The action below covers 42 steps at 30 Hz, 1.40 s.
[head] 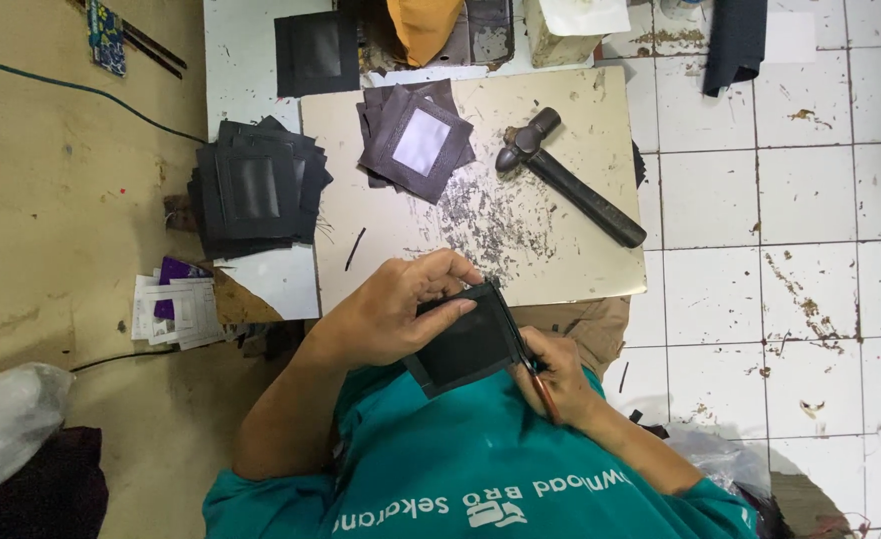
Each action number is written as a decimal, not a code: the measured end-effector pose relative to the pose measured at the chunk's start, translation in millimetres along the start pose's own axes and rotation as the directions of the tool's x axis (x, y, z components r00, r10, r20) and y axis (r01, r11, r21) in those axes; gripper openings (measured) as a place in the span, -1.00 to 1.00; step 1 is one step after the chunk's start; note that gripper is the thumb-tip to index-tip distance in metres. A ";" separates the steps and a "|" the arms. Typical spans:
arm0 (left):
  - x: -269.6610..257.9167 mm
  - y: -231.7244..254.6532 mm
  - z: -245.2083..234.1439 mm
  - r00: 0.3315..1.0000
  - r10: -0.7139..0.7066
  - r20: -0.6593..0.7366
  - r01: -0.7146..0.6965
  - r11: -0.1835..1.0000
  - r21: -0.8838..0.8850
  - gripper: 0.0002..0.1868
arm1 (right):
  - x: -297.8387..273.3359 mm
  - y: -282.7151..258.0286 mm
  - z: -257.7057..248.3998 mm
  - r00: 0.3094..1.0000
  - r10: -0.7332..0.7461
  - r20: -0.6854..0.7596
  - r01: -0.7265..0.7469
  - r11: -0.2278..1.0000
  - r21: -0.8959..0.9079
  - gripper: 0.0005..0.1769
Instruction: Trimming the edges of leather pieces with scissors after hammering them
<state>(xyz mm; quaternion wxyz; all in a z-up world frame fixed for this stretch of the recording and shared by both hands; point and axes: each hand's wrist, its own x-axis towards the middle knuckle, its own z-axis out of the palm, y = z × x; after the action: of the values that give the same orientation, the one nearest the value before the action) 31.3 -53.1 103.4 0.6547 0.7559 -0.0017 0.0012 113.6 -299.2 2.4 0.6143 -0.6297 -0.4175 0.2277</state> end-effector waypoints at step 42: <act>2.4 -10.9 45.6 0.887 -0.147 -0.439 0.101 0.987 -0.126 -0.86 | 18.9 -4.7 -130.4 0.881 -0.210 0.425 0.469 0.263 -0.843 -0.49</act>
<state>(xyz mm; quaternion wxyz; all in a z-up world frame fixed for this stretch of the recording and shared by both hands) 33.7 -96.6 86.1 0.6733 0.7002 0.1967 0.1326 227.0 -360.6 29.7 0.1271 -0.7275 -0.6637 -0.1184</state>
